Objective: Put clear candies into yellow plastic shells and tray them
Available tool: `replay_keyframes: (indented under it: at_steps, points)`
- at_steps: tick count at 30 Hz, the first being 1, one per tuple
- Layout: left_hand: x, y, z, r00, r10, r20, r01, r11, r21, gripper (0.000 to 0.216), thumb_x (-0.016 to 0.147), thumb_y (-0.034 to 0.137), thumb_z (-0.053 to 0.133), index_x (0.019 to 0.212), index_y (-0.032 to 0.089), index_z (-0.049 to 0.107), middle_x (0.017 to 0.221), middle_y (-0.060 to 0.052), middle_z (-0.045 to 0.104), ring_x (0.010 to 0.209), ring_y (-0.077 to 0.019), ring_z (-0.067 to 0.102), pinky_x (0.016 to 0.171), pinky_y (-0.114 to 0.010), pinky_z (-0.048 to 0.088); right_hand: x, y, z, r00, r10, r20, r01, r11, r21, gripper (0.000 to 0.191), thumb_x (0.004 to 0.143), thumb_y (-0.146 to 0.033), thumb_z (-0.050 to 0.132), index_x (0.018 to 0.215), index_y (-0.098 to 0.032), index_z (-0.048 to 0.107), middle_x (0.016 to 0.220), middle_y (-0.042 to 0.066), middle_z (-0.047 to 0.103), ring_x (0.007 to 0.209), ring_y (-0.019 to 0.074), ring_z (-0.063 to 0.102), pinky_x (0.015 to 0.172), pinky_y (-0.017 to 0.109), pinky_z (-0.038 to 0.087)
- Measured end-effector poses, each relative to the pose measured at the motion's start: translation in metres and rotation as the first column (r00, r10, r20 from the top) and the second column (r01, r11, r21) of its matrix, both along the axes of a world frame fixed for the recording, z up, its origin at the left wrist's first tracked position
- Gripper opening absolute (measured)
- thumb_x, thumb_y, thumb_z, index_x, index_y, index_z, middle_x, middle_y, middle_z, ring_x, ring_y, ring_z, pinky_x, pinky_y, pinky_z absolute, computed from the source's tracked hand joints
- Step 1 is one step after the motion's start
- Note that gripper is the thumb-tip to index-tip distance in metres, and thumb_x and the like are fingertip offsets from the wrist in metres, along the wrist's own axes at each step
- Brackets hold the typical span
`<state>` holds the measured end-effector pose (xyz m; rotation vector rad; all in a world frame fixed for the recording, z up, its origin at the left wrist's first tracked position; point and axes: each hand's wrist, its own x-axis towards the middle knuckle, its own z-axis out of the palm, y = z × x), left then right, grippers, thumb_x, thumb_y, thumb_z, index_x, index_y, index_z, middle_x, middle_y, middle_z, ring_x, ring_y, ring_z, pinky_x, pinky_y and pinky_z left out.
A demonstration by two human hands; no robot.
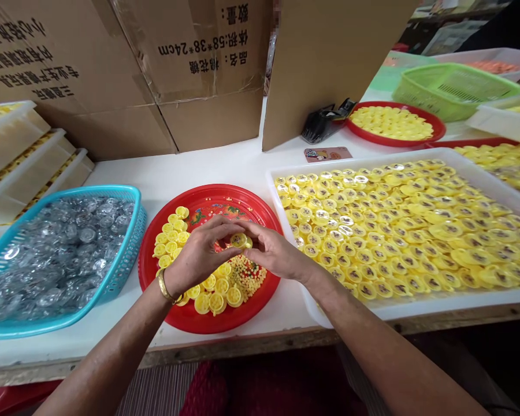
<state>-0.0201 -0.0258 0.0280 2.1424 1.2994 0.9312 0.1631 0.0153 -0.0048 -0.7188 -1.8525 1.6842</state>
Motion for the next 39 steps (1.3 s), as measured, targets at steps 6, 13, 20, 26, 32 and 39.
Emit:
replay_keyframes:
  at_steps: [6, 13, 20, 26, 32, 39]
  points:
    - [0.001, 0.005, 0.006, 0.994, -0.093, -0.051, 0.093, 0.996, -0.004, 0.014, 0.083, 0.018, 0.064, 0.097, 0.017, 0.067, 0.101, -0.006, 0.064, 0.078, -0.0114, 0.059, 0.069, -0.026, 0.051, 0.000, 0.001, 0.001, 0.997, 0.017, 0.074, -0.022, 0.998, 0.062, 0.061, 0.079, -0.007, 0.050, 0.137, -0.020, 0.041, 0.117, 0.008, 0.061, 0.089, 0.0156, 0.062, 0.079, 0.035, 0.054]
    - [0.002, 0.010, 0.007, 0.985, -0.144, -0.093, 0.143, 0.989, -0.020, 0.012, 0.084, 0.019, 0.063, 0.094, 0.018, 0.068, 0.093, -0.006, 0.064, 0.076, -0.0130, 0.059, 0.069, -0.029, 0.051, 0.000, 0.002, -0.005, 0.997, -0.013, 0.070, 0.001, 0.986, 0.165, 0.063, 0.074, -0.003, 0.051, 0.134, -0.023, 0.047, 0.118, 0.006, 0.062, 0.095, 0.0182, 0.061, 0.091, 0.038, 0.051]
    - [0.008, 0.011, 0.007, 0.990, -0.048, -0.133, 0.035, 0.995, -0.095, 0.012, 0.080, 0.018, 0.065, 0.091, 0.016, 0.070, 0.082, -0.004, 0.060, 0.066, -0.0118, 0.055, 0.060, -0.027, 0.048, -0.001, 0.001, -0.004, 0.991, -0.060, 0.116, 0.038, 0.982, 0.183, 0.067, 0.073, -0.004, 0.053, 0.137, -0.022, 0.045, 0.124, 0.010, 0.060, 0.098, 0.0206, 0.062, 0.088, 0.040, 0.052]
    - [0.008, 0.010, 0.001, 0.999, -0.008, -0.054, 0.003, 0.996, -0.088, 0.023, 0.079, 0.018, 0.067, 0.102, 0.017, 0.068, 0.090, -0.005, 0.064, 0.066, -0.0107, 0.057, 0.061, -0.026, 0.050, 0.000, -0.001, -0.004, 0.993, -0.091, 0.076, 0.084, 0.992, 0.091, 0.077, 0.076, -0.005, 0.054, 0.146, -0.024, 0.030, 0.135, 0.011, 0.053, 0.100, 0.0213, 0.062, 0.090, 0.045, 0.052]
    - [0.011, 0.004, -0.008, 0.998, 0.031, -0.058, -0.030, 0.999, 0.030, 0.032, 0.082, 0.011, 0.062, 0.111, 0.022, 0.066, 0.087, -0.004, 0.065, 0.068, -0.0116, 0.057, 0.064, -0.027, 0.049, 0.001, -0.001, -0.006, 0.994, -0.095, -0.049, 0.094, 0.995, -0.033, 0.065, 0.088, -0.023, 0.056, 0.146, -0.032, 0.028, 0.133, 0.008, 0.056, 0.117, 0.0239, 0.057, 0.098, 0.049, 0.048]
    - [0.019, 0.003, -0.016, 0.995, 0.040, -0.096, -0.033, 0.997, 0.072, 0.030, 0.082, 0.008, 0.061, 0.109, 0.019, 0.063, 0.092, -0.006, 0.064, 0.075, -0.0139, 0.060, 0.067, -0.029, 0.051, -0.005, -0.001, -0.012, 0.980, -0.199, -0.015, 0.198, 0.979, -0.051, 0.061, 0.088, -0.023, 0.057, 0.143, -0.031, 0.034, 0.127, 0.008, 0.061, 0.118, 0.0234, 0.058, 0.097, 0.049, 0.050]
